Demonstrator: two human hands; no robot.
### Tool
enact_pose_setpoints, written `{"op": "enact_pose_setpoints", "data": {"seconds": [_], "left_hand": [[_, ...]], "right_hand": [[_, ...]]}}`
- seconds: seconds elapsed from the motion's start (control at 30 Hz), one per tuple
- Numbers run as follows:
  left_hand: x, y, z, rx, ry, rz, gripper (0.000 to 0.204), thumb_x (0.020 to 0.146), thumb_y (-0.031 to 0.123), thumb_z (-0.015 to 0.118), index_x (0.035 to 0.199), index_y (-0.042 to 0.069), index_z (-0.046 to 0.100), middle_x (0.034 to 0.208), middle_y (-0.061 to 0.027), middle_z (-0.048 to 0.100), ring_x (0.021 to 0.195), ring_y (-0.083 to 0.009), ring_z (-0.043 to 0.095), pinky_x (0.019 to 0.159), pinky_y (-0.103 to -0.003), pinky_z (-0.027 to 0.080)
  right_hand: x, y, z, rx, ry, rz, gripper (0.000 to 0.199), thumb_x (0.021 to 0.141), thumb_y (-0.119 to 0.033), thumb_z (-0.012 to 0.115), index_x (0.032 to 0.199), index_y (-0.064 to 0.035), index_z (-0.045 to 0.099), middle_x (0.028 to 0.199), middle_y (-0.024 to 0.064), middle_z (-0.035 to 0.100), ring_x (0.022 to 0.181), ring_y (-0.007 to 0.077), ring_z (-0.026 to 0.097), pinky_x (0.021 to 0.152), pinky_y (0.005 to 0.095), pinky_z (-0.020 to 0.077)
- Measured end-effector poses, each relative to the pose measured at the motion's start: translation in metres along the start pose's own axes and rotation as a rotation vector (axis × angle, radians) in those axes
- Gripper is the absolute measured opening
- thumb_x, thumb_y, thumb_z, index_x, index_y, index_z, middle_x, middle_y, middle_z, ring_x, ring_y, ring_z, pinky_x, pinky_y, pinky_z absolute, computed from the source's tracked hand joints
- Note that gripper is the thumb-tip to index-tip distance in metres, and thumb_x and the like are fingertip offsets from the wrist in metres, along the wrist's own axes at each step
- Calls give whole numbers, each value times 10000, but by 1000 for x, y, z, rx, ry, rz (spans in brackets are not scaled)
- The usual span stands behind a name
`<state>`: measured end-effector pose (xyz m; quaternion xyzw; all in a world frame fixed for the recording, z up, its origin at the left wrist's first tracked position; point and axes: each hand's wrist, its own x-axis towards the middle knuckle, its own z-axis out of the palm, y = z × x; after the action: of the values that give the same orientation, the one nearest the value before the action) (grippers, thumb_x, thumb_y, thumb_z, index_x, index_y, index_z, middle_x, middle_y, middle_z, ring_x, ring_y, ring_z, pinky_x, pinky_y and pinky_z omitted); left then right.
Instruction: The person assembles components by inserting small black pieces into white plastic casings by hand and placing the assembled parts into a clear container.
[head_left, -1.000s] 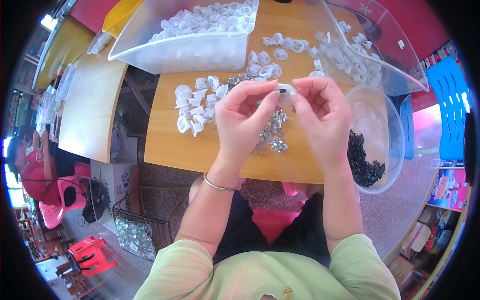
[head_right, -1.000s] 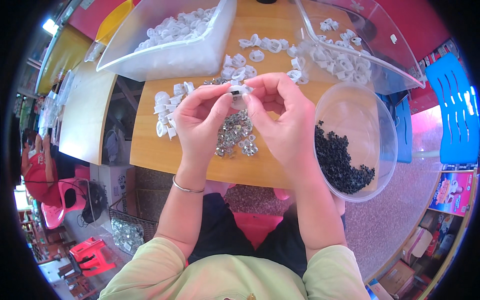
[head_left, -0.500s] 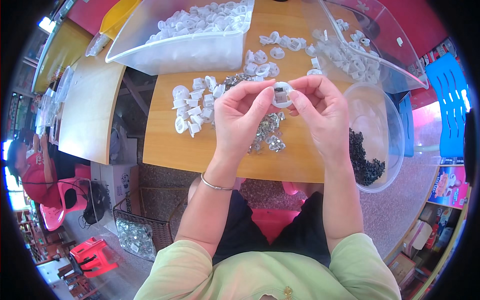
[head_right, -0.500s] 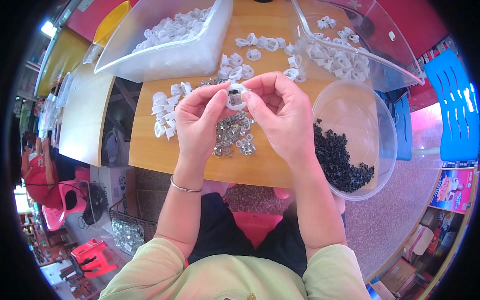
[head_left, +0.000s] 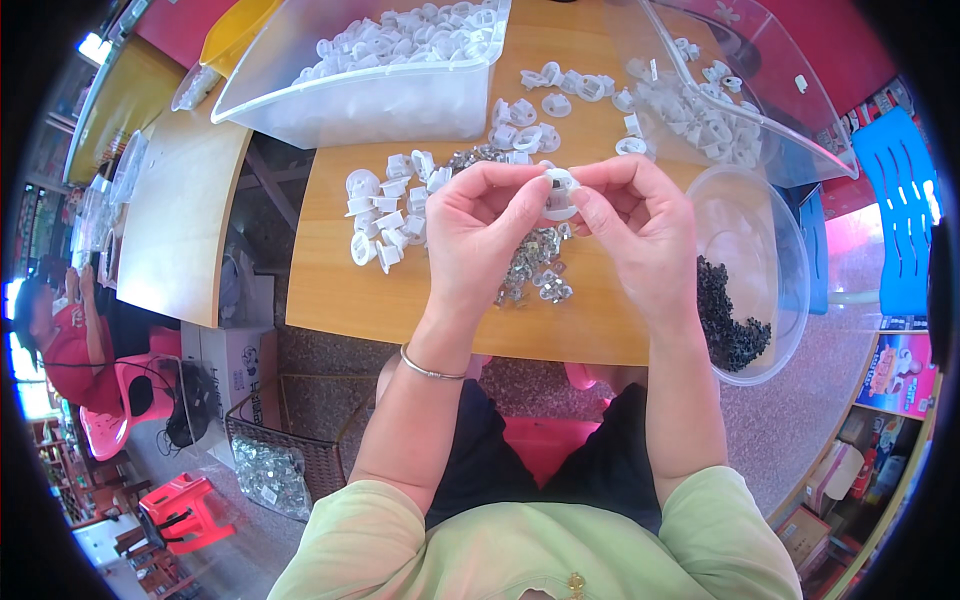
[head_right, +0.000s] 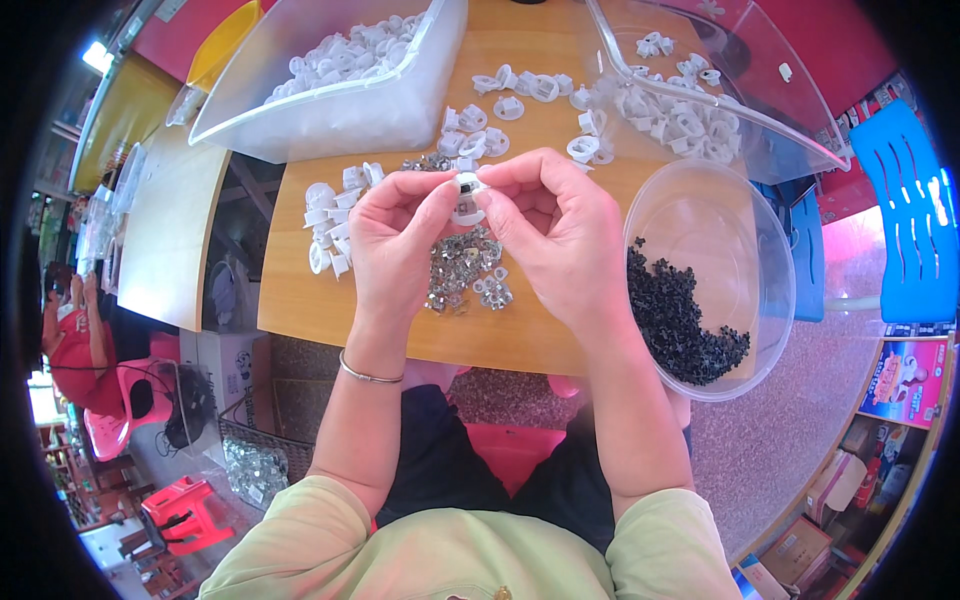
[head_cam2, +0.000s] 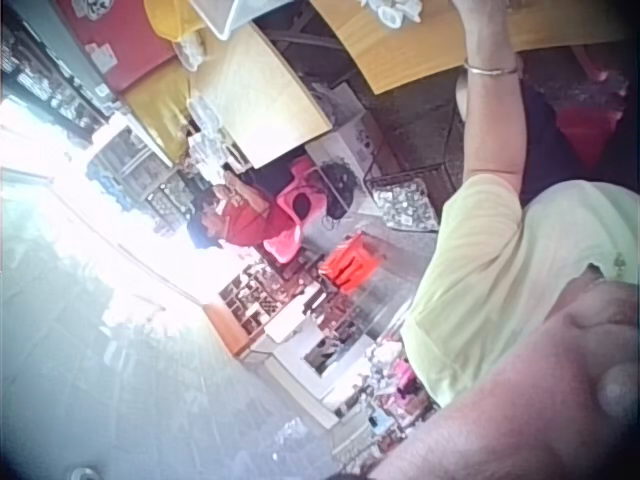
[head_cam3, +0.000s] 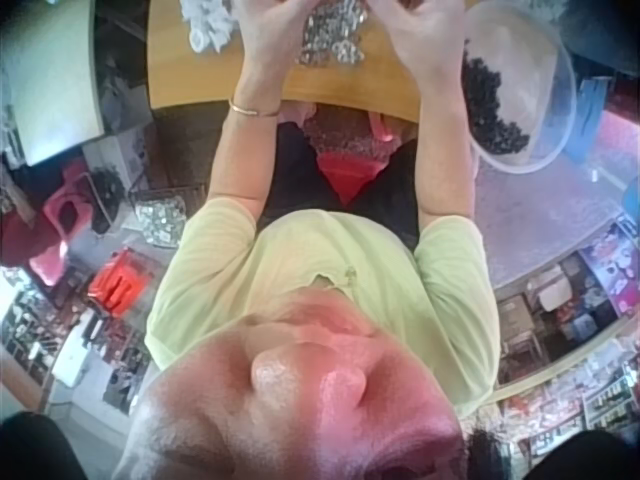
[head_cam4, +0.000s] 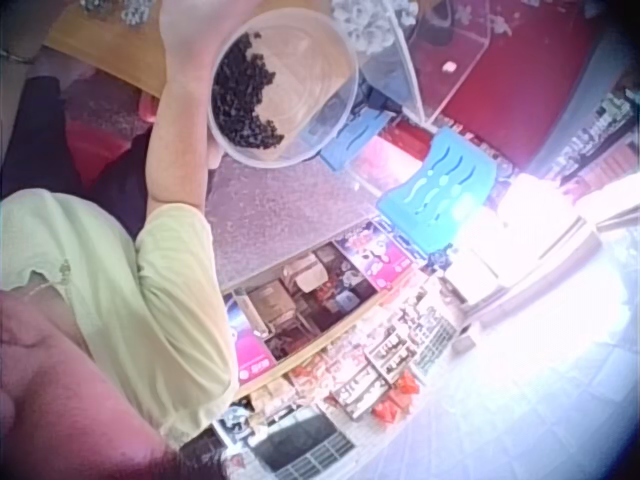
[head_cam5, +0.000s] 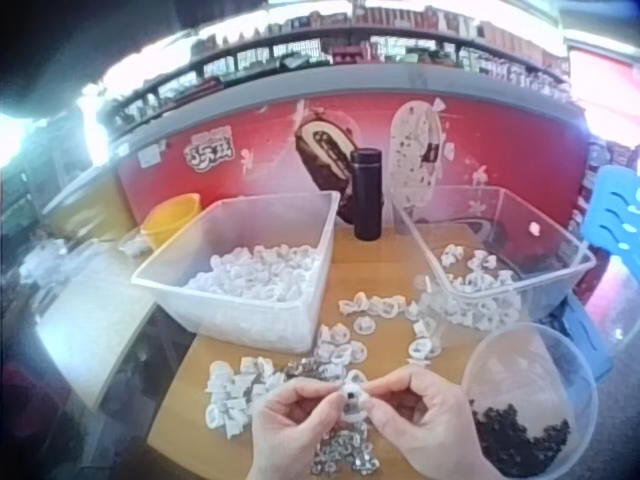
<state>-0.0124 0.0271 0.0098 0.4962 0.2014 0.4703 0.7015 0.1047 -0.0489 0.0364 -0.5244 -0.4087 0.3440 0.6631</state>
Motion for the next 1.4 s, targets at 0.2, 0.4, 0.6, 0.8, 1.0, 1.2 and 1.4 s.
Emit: {"op": "enact_pose_setpoints", "data": {"seconds": [0.2,0.4,0.6,0.8,1.0,1.2,1.4], "left_hand": [[1,-1,-1,-22,-11,-14,85,835,27,592,898,-29,605,871,-98,635,744,-111,617,629,-226,552],[1,-2,-2,-21,-16,-26,93,839,34,590,908,-28,601,875,-97,635,747,-115,617,640,-226,547],[1,-3,-3,-58,-48,6,112,845,35,586,935,-31,593,911,-104,629,777,-128,622,664,-235,545],[1,-3,-2,-83,-46,5,118,843,37,589,937,-34,597,895,-99,632,784,-129,621,670,-244,539],[4,-2,-9,-106,-79,-94,134,823,39,613,934,-34,597,878,-89,636,776,-117,616,674,-245,532],[4,4,-8,-86,-110,-152,130,807,9,600,930,-30,587,862,-81,637,756,-109,611,672,-245,528],[4,0,-15,-143,-135,-190,67,790,-6,605,846,-12,569,838,-80,633,726,-109,607,659,-249,529]], "right_hand": [[0,1,-1,0,-16,1,96,829,-29,608,909,14,575,827,38,614,746,63,588,673,192,491],[0,0,-1,19,-25,9,98,829,-18,601,916,14,569,825,36,610,745,61,585,673,190,489],[1,0,-2,22,-43,-31,93,828,3,591,915,9,560,835,33,602,769,57,580,693,188,483],[1,1,-3,33,-40,-28,92,831,20,574,920,6,556,832,21,591,767,46,565,696,181,473],[0,2,-5,-2,-37,-13,97,822,26,572,915,3,562,827,20,593,763,45,567,693,184,475],[0,2,-4,-45,-37,-14,87,817,27,559,902,14,572,829,33,608,761,60,586,688,193,487],[0,2,-3,-71,-39,35,76,815,25,558,888,15,579,819,35,616,756,66,595,684,195,490]]}}
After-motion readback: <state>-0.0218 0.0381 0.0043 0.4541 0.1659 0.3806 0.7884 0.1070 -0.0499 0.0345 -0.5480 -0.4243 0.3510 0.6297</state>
